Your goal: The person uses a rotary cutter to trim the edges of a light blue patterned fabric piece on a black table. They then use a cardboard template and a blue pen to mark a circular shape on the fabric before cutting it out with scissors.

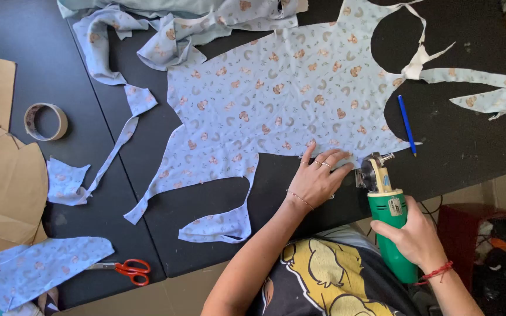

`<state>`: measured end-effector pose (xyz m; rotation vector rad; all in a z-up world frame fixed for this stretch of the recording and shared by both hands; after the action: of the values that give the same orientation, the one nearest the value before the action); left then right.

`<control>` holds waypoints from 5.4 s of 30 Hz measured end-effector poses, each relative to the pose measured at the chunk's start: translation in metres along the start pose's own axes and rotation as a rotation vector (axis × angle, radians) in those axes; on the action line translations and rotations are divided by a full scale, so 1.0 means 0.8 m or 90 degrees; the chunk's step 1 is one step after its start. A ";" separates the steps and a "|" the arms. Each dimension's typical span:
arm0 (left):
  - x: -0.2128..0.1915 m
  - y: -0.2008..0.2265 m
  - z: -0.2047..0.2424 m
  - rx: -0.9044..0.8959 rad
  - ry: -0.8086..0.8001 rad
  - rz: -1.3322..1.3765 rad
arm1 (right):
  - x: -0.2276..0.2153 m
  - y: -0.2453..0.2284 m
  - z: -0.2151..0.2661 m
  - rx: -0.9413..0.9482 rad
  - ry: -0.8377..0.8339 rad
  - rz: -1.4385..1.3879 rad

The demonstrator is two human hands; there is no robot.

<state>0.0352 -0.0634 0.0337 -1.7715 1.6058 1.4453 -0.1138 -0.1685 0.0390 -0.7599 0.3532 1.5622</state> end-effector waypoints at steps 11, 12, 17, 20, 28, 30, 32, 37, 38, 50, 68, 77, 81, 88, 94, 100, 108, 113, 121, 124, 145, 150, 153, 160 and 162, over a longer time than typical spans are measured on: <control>0.010 -0.008 0.002 0.011 -0.050 0.053 | 0.006 -0.031 0.008 0.048 0.024 -0.103; 0.011 -0.007 0.003 0.007 -0.060 0.060 | 0.006 -0.031 0.007 0.033 0.044 -0.106; 0.007 -0.011 0.002 -0.001 -0.049 0.097 | 0.008 -0.046 0.002 0.013 0.063 -0.152; 0.003 -0.014 0.000 -0.009 -0.042 0.109 | 0.007 -0.057 0.002 0.029 0.068 -0.169; 0.002 -0.016 -0.001 -0.019 -0.034 0.118 | 0.005 -0.074 -0.003 0.044 0.103 -0.203; 0.000 -0.017 -0.002 -0.024 -0.021 0.123 | 0.003 -0.072 -0.007 0.052 0.126 -0.221; -0.001 -0.017 -0.003 -0.023 -0.025 0.120 | 0.003 -0.083 -0.004 0.058 0.120 -0.269; 0.001 -0.017 -0.003 -0.018 -0.031 0.105 | 0.003 -0.086 -0.014 0.073 0.130 -0.401; 0.000 -0.017 -0.003 -0.018 -0.029 0.113 | 0.001 -0.090 -0.015 0.069 0.122 -0.413; 0.000 -0.015 -0.005 -0.017 -0.039 0.111 | -0.025 -0.094 -0.045 0.029 0.107 -0.439; -0.006 -0.011 -0.006 -0.017 -0.021 0.087 | -0.081 -0.105 -0.095 -0.066 0.029 -0.207; -0.004 -0.007 -0.007 -0.011 -0.009 0.087 | -0.110 -0.143 -0.106 -0.137 -0.004 -0.048; -0.006 -0.007 -0.009 -0.026 -0.022 0.090 | -0.120 -0.145 -0.124 -0.129 -0.021 0.005; -0.007 -0.009 -0.011 -0.040 -0.001 0.086 | -0.129 -0.162 -0.156 -0.217 -0.060 0.048; -0.010 -0.010 -0.016 -0.043 0.001 0.085 | -0.142 -0.173 -0.175 -0.177 -0.073 0.096; -0.012 -0.009 -0.017 -0.048 0.012 0.058 | -0.148 -0.185 -0.196 -0.200 -0.080 0.183; -0.020 -0.025 -0.020 -0.156 0.071 -0.075 | -0.149 -0.191 -0.243 -0.268 -0.131 0.229; -0.021 -0.030 -0.020 -0.211 0.070 -0.121 | -0.149 -0.219 -0.235 -0.258 -0.133 0.274; -0.022 -0.030 -0.020 -0.220 0.065 -0.144 | -0.142 -0.247 -0.277 -0.327 -0.154 0.369; -0.022 -0.030 -0.020 -0.221 0.074 -0.146 | -0.137 -0.259 -0.289 -0.356 -0.149 0.456; -0.023 -0.032 -0.018 -0.225 0.071 -0.137 | -0.092 -0.348 -0.315 -0.470 -0.104 0.721; -0.027 -0.032 -0.018 -0.221 0.088 -0.137 | -0.083 -0.367 -0.336 -0.502 -0.037 0.831; -0.015 -0.031 -0.014 -0.209 0.059 -0.131 | -0.070 -0.374 -0.367 -0.582 -0.030 0.865; -0.003 -0.033 -0.010 -0.213 0.034 -0.125 | -0.052 -0.408 -0.348 -0.584 0.004 0.987; -0.009 -0.035 -0.011 -0.229 0.045 -0.137 | -0.047 -0.418 -0.312 -0.562 -0.041 0.995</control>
<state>0.0647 -0.0583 0.0331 -2.1368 1.1919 1.6601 0.2731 -0.3033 -0.0495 -1.1738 0.1511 3.3282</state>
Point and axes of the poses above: each hand's wrist, its own z-axis away from the middle knuckle, its own x-axis out of the palm, y = z × x, the point moved 8 cm from there along -z, towards the middle knuckle, and after that the axes turned 6 degrees about -z, right-handed, at the moved point
